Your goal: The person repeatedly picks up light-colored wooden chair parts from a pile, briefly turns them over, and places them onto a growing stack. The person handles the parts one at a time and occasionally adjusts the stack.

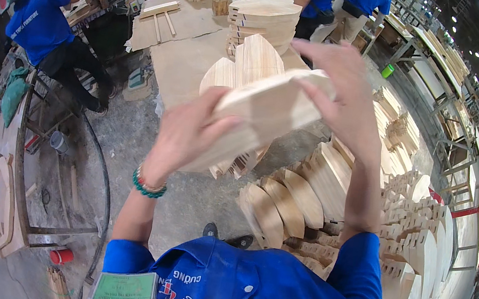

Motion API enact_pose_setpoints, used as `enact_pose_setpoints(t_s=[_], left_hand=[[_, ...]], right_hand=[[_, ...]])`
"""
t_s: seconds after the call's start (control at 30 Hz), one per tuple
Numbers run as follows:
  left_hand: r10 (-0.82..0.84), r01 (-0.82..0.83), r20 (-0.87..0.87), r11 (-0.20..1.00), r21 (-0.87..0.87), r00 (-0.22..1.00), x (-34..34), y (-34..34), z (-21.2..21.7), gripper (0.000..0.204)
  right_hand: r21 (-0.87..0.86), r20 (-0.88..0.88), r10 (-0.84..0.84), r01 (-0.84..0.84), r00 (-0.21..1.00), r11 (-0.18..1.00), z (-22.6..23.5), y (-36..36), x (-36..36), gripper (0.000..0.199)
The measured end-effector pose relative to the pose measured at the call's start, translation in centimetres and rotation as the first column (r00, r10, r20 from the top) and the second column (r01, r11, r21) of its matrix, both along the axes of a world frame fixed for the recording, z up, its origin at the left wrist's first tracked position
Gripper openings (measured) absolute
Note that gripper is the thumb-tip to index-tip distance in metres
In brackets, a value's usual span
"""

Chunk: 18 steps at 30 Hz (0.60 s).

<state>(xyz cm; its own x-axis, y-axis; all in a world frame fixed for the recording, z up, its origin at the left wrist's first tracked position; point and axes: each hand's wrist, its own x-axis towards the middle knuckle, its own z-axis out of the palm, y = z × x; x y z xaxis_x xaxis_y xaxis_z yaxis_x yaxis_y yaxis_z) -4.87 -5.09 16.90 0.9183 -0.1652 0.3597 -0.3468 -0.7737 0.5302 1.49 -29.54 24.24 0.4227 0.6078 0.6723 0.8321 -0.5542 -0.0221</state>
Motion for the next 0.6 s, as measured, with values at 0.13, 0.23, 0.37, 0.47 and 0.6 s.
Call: enact_pose_setpoints(t_s=[0.13,0.23,0.37,0.47,0.6], left_hand=[[0.134,-0.144,-0.062,0.799,-0.584,0.989,1.1,5.7,-8.1,0.042],[0.044,-0.176,-0.177,0.486,-0.856,0.983,2.2,6.2,-10.7,0.040],[0.074,-0.335,-0.343,0.478,-0.812,0.936,3.8,4.7,-13.3,0.040],[0.084,-0.299,-0.360,0.744,-0.597,0.929,4.9,2.7,-13.8,0.043],[0.014,-0.228,-0.276,0.608,-0.761,0.961,6.0,1.7,-14.9,0.049]], right_hand=[[0.345,-0.235,0.005,0.079,0.972,0.935,-4.4,-2.1,1.2,0.038],[0.498,-0.528,0.109,0.203,0.842,0.843,-10.9,-4.3,2.3,0.038],[0.580,-0.737,0.274,0.369,0.618,0.727,-17.5,-2.5,3.0,0.048],[0.643,-0.764,0.463,0.468,0.449,0.606,-20.7,-0.3,3.2,0.059],[0.673,-0.730,0.610,0.475,0.307,0.567,-21.1,2.0,3.4,0.067]])
